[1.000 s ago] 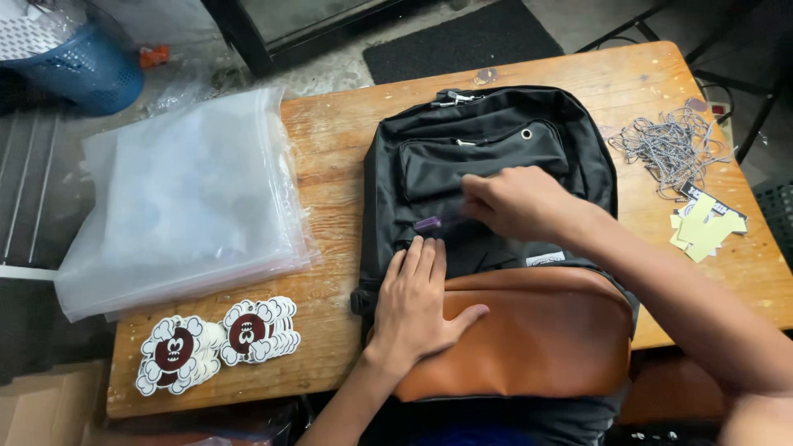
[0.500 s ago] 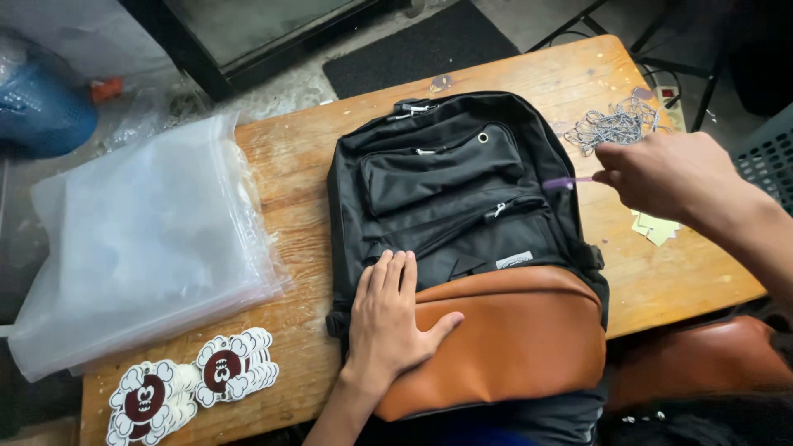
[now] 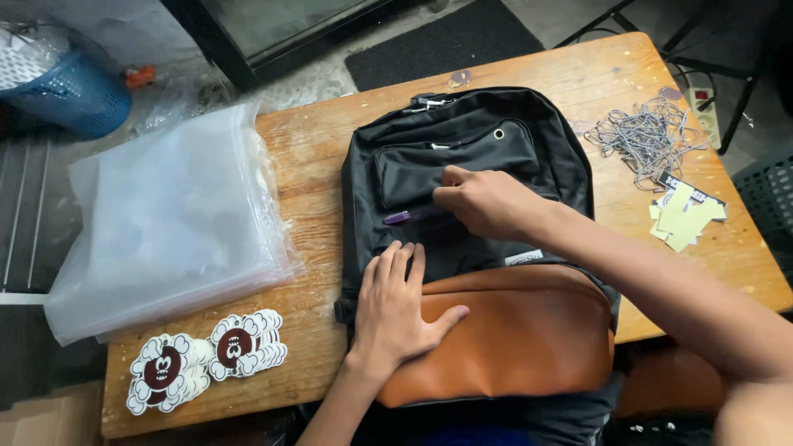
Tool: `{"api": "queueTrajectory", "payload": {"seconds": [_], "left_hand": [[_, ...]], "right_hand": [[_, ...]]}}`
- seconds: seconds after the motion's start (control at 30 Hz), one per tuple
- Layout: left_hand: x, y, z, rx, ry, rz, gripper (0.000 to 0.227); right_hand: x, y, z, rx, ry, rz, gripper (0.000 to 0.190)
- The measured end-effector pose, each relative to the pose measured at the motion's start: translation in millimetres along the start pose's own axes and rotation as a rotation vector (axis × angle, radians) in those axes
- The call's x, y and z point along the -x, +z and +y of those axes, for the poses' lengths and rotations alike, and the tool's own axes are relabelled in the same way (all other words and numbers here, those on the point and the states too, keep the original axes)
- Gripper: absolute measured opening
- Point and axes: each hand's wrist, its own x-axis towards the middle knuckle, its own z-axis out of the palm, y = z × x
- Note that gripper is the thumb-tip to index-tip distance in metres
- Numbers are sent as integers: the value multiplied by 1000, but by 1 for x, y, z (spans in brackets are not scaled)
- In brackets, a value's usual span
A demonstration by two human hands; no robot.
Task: The person uses a purple toothbrush to scrub the exterior of a black and brown backpack. They systematically clean the front pocket, main compartment, and back panel, turning the backpack over to access different surfaces.
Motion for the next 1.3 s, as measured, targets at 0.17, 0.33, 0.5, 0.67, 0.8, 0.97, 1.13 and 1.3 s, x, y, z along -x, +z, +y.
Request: {"api": "queueTrajectory", "payload": {"seconds": [0.17,0.33,0.5,0.67,0.8,0.97,1.13,1.3], "left_hand": [[2,-1,0,27,-19,-5,93],[1,-1,0,37,-16,7,94],[0,-1,1,-85,-31,-73,97],[1,-2,3,-93,-27,-75,97],[0,-3,3,-102,-37,-75,97],[-1,-4,2,-106,-36,-78,96],[-1,-4,3,-108,-29,-94,96],[-2,-3,1,-101,-30,-98,98]], "right_hand": [[35,-19,30,264,97,21,14],[105,-46,77,344,336,-74,15],[143,-86,67,683,591,-43,11],[119,-75,57,225,411,45,16],[104,-57,91,8,332,-60,14],[121,-74,91,409,514,-58,16],[138,-59,81,341,510,39,14],[170,-49,81,-132,509,75,13]]}}
